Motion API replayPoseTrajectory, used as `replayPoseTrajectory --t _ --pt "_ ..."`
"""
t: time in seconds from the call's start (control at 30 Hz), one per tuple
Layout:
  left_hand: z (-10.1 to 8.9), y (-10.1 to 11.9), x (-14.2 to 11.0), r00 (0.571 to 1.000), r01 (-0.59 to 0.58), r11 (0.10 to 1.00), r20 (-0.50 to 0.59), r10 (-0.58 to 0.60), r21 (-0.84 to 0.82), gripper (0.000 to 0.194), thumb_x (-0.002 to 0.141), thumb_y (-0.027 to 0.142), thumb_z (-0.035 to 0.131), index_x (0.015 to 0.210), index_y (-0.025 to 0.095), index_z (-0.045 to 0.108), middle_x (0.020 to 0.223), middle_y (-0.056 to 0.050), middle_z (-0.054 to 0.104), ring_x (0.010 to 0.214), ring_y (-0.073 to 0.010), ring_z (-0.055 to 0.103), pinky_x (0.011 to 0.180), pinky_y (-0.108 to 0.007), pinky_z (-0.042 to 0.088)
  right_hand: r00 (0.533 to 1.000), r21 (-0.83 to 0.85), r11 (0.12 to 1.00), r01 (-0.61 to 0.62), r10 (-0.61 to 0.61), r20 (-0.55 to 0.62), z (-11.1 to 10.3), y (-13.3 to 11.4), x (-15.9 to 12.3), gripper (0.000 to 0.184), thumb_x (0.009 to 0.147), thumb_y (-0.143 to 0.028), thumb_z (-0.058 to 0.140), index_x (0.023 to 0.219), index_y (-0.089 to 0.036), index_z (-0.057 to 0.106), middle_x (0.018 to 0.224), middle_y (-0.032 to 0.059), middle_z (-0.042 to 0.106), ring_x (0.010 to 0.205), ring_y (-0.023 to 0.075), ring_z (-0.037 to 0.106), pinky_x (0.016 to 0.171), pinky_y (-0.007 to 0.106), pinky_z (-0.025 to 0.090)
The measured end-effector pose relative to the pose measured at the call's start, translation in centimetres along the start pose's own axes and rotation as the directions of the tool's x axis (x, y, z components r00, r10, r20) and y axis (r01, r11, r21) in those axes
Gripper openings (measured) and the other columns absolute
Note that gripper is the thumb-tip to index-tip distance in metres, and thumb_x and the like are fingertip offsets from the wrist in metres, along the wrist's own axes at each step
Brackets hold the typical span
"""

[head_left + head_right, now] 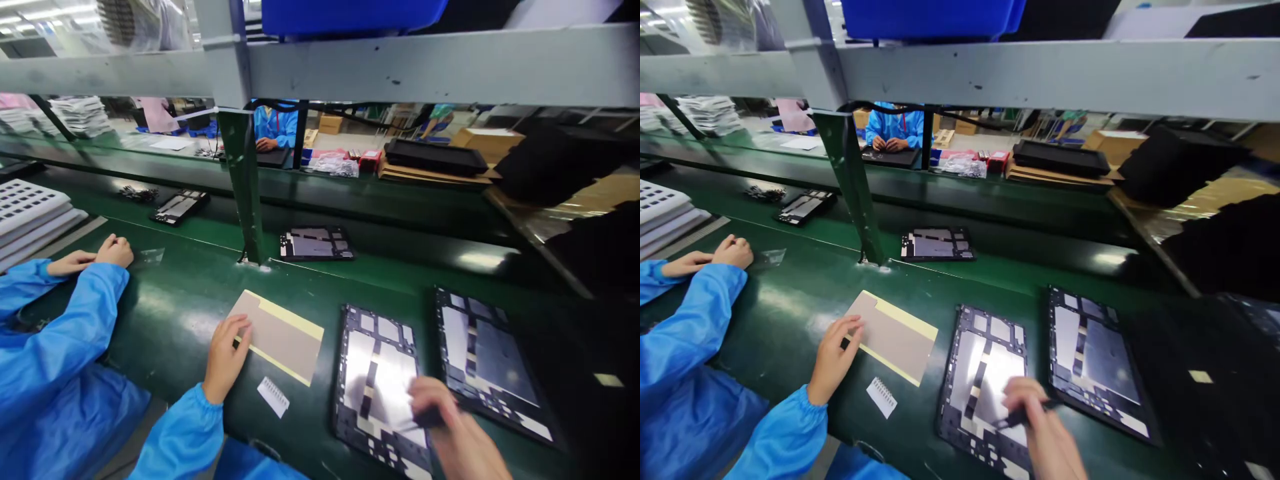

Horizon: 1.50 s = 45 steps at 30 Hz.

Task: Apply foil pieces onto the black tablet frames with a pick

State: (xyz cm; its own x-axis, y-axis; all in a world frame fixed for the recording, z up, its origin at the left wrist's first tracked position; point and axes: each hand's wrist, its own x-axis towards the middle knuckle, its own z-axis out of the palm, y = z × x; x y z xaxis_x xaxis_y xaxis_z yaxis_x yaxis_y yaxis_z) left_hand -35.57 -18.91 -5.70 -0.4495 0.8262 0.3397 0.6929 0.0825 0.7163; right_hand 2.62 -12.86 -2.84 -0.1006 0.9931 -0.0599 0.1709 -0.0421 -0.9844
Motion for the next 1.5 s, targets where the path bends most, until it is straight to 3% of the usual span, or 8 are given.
replayPoseTrajectory --t 0.13,0.27,0.37,0.93,1.07,1.23,1.33,1.5 --pt "1.7 -1.4 0.5 0.98 -0.196 0.96 0.081 0.183 0.199 0.031 0.091 0.032 0.063 0.12 0.021 0.065 0.135 -0.012 0.064 0.127 -0.0312 0.059 0.107 -0.055 0.049 0.899 0.099 0.983 -0.152 0.096 0.428 9.3 -4.2 6.5 0.05 0.091 -0.067 0.054 0.079 -0.02 0.066 0.081 0.0061 0.066 0.067 0.0184 0.065 0.068 0.033 0.059" --pt "2.5 -1.9 0.5 0.952 -0.294 0.911 0.167 0.255 0.289 0.03 0.094 0.03 0.06 0.122 0.021 0.065 0.139 -0.012 0.062 0.13 -0.0299 0.058 0.108 -0.053 0.05 0.807 0.154 0.954 -0.255 0.123 0.577 18.9 -5.0 13.1 0.048 0.066 -0.059 0.085 0.082 -0.019 0.064 0.075 0.0016 0.068 0.069 0.0174 0.07 0.075 0.033 0.061" --pt "2.4 -1.9 0.3 0.953 -0.291 0.91 0.171 0.25 0.295 0.03 0.094 0.028 0.059 0.123 0.02 0.064 0.14 -0.013 0.062 0.132 -0.0297 0.057 0.11 -0.053 0.049 0.793 0.129 0.952 -0.279 0.153 0.59 23.3 -3.5 15.9 0.048 0.057 -0.05 0.091 0.08 -0.02 0.061 0.066 -0.0023 0.066 0.065 0.0165 0.07 0.069 0.032 0.061" --pt "2.5 -1.6 0.0 0.96 -0.255 0.93 0.181 0.212 0.265 0.03 0.094 0.028 0.06 0.123 0.022 0.064 0.142 -0.012 0.06 0.133 -0.03 0.056 0.11 -0.054 0.048 0.805 0.134 0.967 -0.218 0.1 0.584 25.7 -1.7 16.6 0.042 0.06 -0.047 0.089 0.079 -0.02 0.062 0.063 -0.0032 0.066 0.058 0.0154 0.069 0.057 0.027 0.058" --pt "2.4 -1.9 0.5 0.952 -0.298 0.907 0.169 0.257 0.299 0.028 0.094 0.028 0.059 0.121 0.022 0.064 0.14 -0.012 0.062 0.131 -0.0303 0.057 0.107 -0.053 0.05 0.826 0.187 0.967 -0.173 0.039 0.562 23.1 -5.2 14.8 0.039 0.064 -0.047 0.086 0.084 -0.019 0.067 0.068 -0.0026 0.068 0.061 0.0152 0.07 0.064 0.028 0.06" --pt "1.1 -0.1 0.6 0.923 -0.379 0.877 0.058 0.379 0.296 0.018 0.094 0.026 0.06 0.111 0.021 0.067 0.129 -0.014 0.068 0.124 -0.033 0.062 0.105 -0.056 0.05 0.873 0.189 0.982 0.0 -0.092 0.478 11.1 -8.2 9.3 0.032 0.075 -0.042 0.084 0.094 -0.019 0.072 0.086 0.0053 0.074 0.068 0.0189 0.073 0.071 0.036 0.064" --pt "1.4 3.7 -1.7 0.894 -0.443 0.879 0.009 0.449 0.175 0.011 0.091 0.018 0.065 0.1 0.024 0.067 0.115 -0.007 0.073 0.118 -0.0282 0.065 0.108 -0.054 0.047 0.884 0.125 0.992 -0.016 -0.045 0.466 4.4 -5.8 5.2 0.024 0.079 -0.037 0.083 0.089 -0.019 0.071 0.083 0.0059 0.075 0.065 0.0178 0.072 0.067 0.033 0.063" --pt "5.0 10.5 -7.8 0.776 -0.52 0.838 0.318 0.545 -0.167 0.012 0.092 0.028 0.067 0.102 0.023 0.065 0.123 -0.008 0.069 0.121 -0.026 0.063 0.107 -0.048 0.051 0.882 0.079 0.995 -0.068 0.023 0.472 -0.2 0.7 0.6 0.025 0.084 -0.042 0.077 0.09 -0.02 0.07 0.083 0.006 0.073 0.069 0.0176 0.07 0.069 0.032 0.061"
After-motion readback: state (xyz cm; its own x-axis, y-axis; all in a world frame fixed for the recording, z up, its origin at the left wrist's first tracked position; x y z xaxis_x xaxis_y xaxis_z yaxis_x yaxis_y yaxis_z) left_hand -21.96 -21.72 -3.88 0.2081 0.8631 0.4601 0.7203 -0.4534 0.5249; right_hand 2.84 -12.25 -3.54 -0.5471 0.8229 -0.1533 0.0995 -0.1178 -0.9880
